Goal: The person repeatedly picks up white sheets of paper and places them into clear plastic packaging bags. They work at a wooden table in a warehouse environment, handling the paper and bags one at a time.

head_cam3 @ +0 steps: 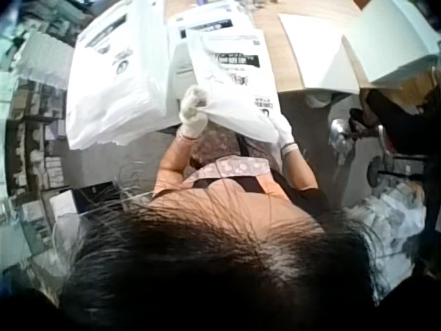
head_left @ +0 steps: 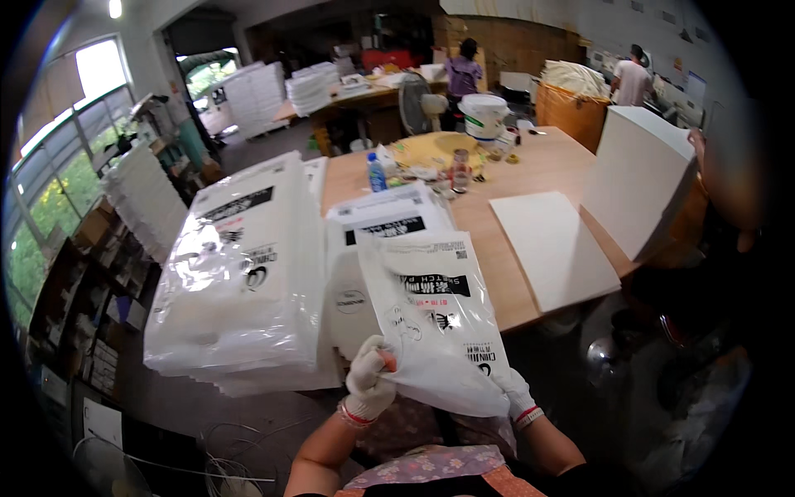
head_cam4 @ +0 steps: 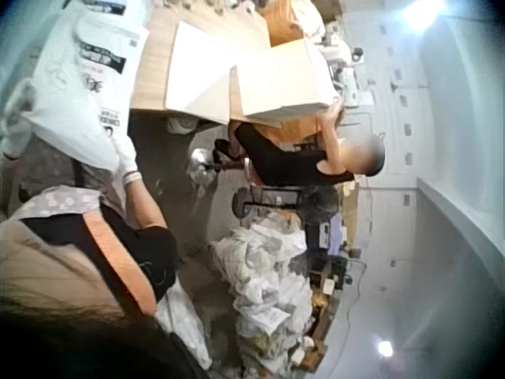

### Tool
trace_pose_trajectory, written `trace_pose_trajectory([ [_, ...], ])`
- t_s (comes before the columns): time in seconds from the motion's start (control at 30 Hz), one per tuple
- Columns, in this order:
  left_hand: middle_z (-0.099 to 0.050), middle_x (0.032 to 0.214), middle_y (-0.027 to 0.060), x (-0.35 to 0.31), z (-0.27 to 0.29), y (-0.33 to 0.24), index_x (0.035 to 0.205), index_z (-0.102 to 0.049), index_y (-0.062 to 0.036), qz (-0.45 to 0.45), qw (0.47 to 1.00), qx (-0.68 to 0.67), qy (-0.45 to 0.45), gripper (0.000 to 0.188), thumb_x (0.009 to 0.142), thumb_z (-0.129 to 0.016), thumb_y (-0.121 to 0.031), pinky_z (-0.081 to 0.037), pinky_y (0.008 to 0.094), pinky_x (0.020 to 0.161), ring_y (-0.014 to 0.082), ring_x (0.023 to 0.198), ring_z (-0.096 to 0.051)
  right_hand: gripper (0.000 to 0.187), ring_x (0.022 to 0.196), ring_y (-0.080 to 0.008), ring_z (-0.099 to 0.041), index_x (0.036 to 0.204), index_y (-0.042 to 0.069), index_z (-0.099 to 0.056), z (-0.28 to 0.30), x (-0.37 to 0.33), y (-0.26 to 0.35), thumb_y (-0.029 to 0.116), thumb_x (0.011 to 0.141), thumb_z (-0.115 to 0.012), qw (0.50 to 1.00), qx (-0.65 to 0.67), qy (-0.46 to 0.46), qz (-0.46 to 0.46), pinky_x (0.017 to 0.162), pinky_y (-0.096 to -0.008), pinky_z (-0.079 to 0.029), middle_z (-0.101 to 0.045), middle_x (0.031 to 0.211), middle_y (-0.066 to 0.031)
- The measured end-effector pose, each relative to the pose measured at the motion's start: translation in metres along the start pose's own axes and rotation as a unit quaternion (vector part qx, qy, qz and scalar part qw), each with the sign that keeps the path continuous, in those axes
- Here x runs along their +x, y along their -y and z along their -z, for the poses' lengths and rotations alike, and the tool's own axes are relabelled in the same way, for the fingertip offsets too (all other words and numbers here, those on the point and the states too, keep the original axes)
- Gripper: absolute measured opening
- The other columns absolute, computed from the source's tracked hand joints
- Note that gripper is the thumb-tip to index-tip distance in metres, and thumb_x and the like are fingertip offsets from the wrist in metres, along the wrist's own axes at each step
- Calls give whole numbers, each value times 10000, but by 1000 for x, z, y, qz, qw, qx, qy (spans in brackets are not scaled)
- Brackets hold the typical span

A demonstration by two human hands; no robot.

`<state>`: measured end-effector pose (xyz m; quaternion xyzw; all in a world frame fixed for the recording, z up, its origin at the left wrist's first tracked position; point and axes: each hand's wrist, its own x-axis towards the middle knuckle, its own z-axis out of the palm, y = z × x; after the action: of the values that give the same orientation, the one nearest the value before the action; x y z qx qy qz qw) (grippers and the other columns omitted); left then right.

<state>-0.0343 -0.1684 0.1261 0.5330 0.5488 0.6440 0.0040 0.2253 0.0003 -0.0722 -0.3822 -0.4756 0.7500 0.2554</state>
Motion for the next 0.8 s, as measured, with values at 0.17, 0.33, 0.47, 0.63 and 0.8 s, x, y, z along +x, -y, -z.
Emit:
trace_pose_trajectory([
  [0.17, -494, 781, 48, 12, 110, -38, 836, -514, -55, -90, 948, -263, -155, 181, 938, -456, -192, -435, 293, 636, 149, 684, -477, 367, 989, -124, -542, 1195, 8, -552, -140, 39, 109, 218, 896, -594, 982, 116, 122, 81, 823, -259, -452, -589, 1091, -43],
  [0.33, -540, 930, 62, 77, 260, -17, 954, -534, -40, -149, 860, 73, -482, 161, 927, -475, -187, -444, 294, 815, 152, 866, -517, 374, 896, -149, -582, 1163, -21, -546, -268, 58, 182, 271, 929, -546, 862, -118, 366, 330, 727, -267, -500, -586, 1016, -84],
  [0.47, -537, 1071, 62, 28, 443, 29, 1022, -520, -43, -16, 918, -79, -388, 185, 916, -481, -190, -438, 325, 880, 184, 981, -507, 391, 765, -140, -599, 1163, -16, -548, -359, 29, 171, 305, 942, -523, 859, -40, 510, 15, 612, -261, -512, -582, 932, -87],
  [0.63, -495, 1205, 154, -27, 316, 71, 1231, -460, -37, 145, 850, -12, -507, 404, 944, -398, -315, -421, 382, 926, 274, 1077, -498, 363, 721, -136, -596, 1133, -9, -570, -319, 36, 138, 299, 950, -513, 881, 29, 455, 128, 649, -269, -512, -598, 886, -69],
  [0.8, -532, 792, 35, -307, 246, 254, 876, -519, -118, 310, 764, -1, -566, 117, 916, -486, -223, -436, 296, 513, 170, 569, -461, 261, 818, -316, -613, 1054, 52, -623, -120, 116, 76, 249, 894, -561, 824, -446, 144, 319, 744, -388, -504, -631, 937, -159],
])
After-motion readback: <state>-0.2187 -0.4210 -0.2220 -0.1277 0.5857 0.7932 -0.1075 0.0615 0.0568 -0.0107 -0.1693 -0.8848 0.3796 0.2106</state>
